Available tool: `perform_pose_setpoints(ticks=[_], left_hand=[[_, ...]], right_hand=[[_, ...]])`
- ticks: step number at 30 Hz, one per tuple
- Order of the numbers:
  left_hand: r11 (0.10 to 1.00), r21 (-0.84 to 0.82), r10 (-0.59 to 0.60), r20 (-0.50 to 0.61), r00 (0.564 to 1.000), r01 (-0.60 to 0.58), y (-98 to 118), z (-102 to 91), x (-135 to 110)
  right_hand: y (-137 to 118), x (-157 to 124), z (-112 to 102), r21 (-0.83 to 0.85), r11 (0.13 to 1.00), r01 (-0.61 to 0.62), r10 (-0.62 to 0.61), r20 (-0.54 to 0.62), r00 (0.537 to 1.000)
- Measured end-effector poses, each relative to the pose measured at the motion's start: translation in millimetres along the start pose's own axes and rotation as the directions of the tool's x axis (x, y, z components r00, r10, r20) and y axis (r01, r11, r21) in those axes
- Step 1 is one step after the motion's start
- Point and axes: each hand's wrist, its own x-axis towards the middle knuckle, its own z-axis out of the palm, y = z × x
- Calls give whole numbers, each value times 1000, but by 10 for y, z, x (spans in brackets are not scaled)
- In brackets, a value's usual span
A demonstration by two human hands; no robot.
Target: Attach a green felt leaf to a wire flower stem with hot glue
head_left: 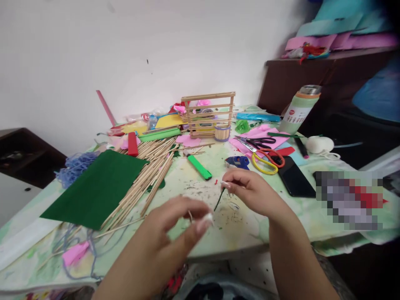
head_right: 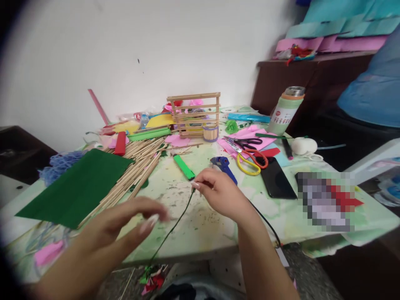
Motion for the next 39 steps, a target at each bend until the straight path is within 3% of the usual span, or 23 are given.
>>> perform_pose_setpoints(ticks=[1,3,6,11,15,21,24,28,30,35,39], left_hand=[[996,73,-41,-61,997,46,-80,47,90],[988,107,-107,-70,992,114,-264,179,290],[987,-113,-112,43,993,116,-493,397,491],[855,-475,-224,22,974,207,-678,604,502],[768,-600,-306,-35,952,224,-776,693,507],[743,-649,-355,-176,918,163,-828,778,544],[735,-664,-375,-231,898,137,-793,783,526],[737,-671,-365,-291,884,83,-758,794,504],[745,-662,-349,-282,894,82,-772,807,498],[781,-622,-281,-288,916,44,-842,813,473],[760,-649,-266,-269,926,29,-847,787,454]], right_hand=[[-14,-20,8,-45,999,7,-6,37,999],[-49,-45,23,-120,992,36,-24,103,994],[-84,-48,63,-155,986,55,-31,150,988],[18,6,201,39,999,-14,10,87,996],[162,49,296,250,957,-149,138,63,988],[222,58,352,448,868,-215,218,46,975],[229,61,375,481,852,-210,265,-49,963],[271,58,398,471,839,-272,385,-160,909],[284,50,409,465,833,-300,399,-128,908],[276,16,443,484,839,-249,281,6,960],[310,-4,460,523,820,-231,245,44,969]])
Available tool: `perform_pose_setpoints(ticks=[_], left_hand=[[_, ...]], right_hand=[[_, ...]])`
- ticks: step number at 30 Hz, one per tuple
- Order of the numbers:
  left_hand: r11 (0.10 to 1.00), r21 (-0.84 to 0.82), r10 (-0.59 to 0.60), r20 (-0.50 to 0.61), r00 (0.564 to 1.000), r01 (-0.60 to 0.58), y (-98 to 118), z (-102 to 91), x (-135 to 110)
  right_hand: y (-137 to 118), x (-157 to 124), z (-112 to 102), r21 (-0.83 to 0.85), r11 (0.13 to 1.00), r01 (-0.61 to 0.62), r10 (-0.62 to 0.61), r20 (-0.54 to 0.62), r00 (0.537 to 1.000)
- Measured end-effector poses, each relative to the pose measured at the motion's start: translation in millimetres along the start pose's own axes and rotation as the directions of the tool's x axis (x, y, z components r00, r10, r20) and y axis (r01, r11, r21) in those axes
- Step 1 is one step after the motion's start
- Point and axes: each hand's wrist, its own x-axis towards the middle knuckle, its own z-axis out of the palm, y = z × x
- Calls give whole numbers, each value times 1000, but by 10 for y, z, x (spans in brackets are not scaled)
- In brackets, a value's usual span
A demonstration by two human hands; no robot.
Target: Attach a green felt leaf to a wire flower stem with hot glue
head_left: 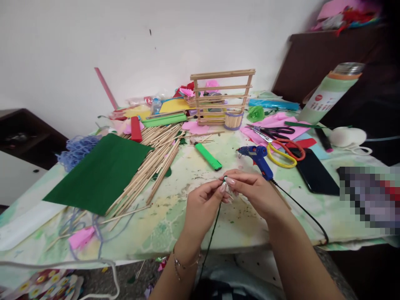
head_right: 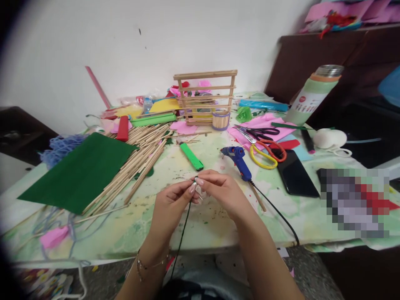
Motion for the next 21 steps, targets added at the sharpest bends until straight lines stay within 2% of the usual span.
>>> perform_pose_setpoints(ticks=[7,11,15,19,21], left_hand=[[999,-30,-18,44,999,19,9,3,0],[979,-170,-96,92,991,110,-10,19,19],[927,-336,-124,141,982,166,-19,19,38],[899,-387,-152,165,974,206,-14,14,32],[896,-388,-154,182,971,215,-15,17,28]], right_hand=[[49,-6,-24,60,998,-35,36,-19,999],[82,-6,-34,63,996,-62,65,-47,997],[110,-3,-34,91,994,-54,60,-69,996],[94,-10,-9,155,980,-122,134,-70,989],[88,-16,3,158,980,-123,133,-53,990]])
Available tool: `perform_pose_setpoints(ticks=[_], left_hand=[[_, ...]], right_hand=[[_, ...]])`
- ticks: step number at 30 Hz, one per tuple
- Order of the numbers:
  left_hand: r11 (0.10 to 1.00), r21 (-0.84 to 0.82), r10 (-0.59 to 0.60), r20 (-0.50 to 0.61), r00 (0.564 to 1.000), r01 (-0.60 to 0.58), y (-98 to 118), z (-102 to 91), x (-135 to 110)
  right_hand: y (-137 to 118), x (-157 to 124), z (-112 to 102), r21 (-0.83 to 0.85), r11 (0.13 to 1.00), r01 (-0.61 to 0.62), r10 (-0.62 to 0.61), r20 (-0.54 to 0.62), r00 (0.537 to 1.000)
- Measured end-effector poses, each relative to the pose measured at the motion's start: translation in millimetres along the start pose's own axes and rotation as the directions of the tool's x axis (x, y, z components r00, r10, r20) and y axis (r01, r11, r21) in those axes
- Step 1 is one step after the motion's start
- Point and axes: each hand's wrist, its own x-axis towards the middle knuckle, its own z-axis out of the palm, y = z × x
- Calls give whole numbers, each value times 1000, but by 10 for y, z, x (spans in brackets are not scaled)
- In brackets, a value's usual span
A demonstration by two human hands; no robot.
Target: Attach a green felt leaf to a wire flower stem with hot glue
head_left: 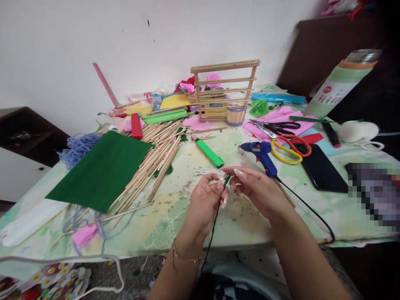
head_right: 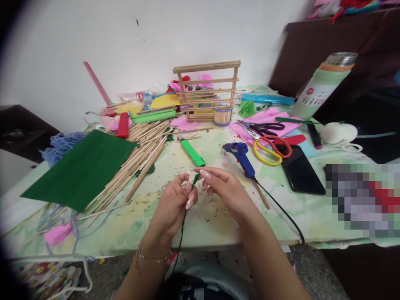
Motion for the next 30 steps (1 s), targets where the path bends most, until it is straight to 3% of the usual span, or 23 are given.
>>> perform_pose_setpoints(ticks=[4,7,15,20,26,30], left_hand=[[1000,-9,-5,26,1000,5,-8,4,-1],[999,-36,-30,36,999,31,0,0,-8],[998,-34,-54,46,998,55,11,-3,-22],[997,-56,-50,50,998,53,-25,11,-26],[997,-75,29,-52,998,-33,-48,27,-18],[997,-24,69,-63,996,-71,-48,11,-41]], right_hand=[[8,-12,6,-27,995,96,-93,92,991],[3,-21,1,20,995,96,-98,106,990],[-11,-15,10,-1,1000,8,-8,32,999],[-5,-1,19,1,1000,30,-30,37,999],[1,2,13,40,998,54,-54,10,998],[-27,-11,2,41,998,41,-41,-8,999]])
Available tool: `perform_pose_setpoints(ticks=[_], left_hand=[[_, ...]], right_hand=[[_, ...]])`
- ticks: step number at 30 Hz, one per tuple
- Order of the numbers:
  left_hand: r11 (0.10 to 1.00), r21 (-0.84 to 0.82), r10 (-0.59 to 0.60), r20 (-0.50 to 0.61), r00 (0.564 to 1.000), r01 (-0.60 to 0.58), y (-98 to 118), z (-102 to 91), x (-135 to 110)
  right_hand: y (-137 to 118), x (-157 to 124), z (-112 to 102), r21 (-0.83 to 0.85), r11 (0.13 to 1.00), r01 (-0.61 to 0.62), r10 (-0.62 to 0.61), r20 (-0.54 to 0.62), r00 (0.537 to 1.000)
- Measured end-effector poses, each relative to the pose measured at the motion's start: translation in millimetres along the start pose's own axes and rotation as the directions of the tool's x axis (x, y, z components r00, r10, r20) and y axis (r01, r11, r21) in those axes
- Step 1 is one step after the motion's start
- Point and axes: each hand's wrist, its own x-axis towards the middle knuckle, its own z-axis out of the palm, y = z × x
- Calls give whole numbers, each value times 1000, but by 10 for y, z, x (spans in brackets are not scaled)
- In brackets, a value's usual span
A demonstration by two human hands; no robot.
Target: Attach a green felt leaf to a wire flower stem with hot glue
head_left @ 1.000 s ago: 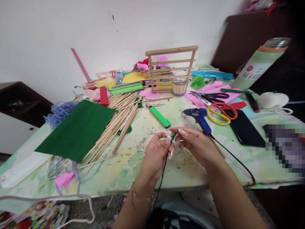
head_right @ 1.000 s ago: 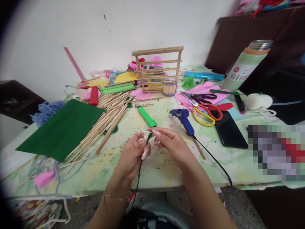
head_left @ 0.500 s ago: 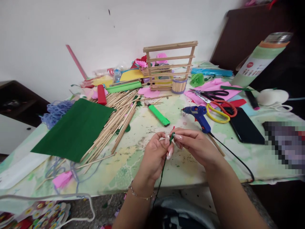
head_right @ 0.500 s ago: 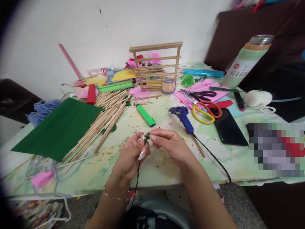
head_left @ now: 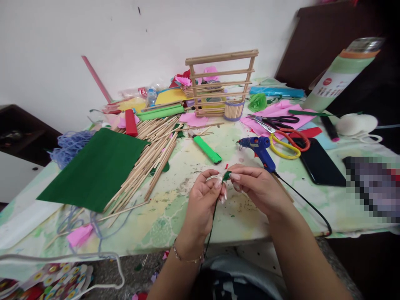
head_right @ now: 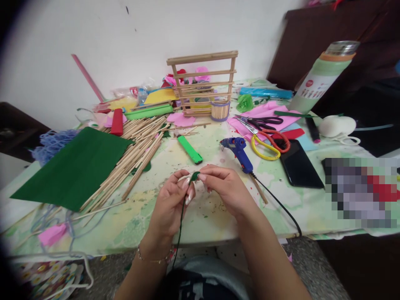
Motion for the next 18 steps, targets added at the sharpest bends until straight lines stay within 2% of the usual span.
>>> perform_pose_setpoints(ticks=[3,6,11,15,18], left_hand=[[992,117,55,-2,998,-55,-18,-23,-18],[938,315,152,-3,988,-143,-41,-41,-27],[744,597,316,81,945,-300,-58,-46,-29],[572,718,413,166,896,-397,-83,-52,-29],[550,740,413,161,896,-387,-95,-49,-34]], right_hand=[[-17,-9,-16,-26,1000,-5,5,-3,1000],[-12,-18,-36,-85,996,27,-27,-2,1000],[-14,-39,-25,-186,977,106,-120,-65,991],[-59,-84,12,-295,947,130,-159,-76,984],[-102,-144,23,-337,935,109,-140,-71,988]])
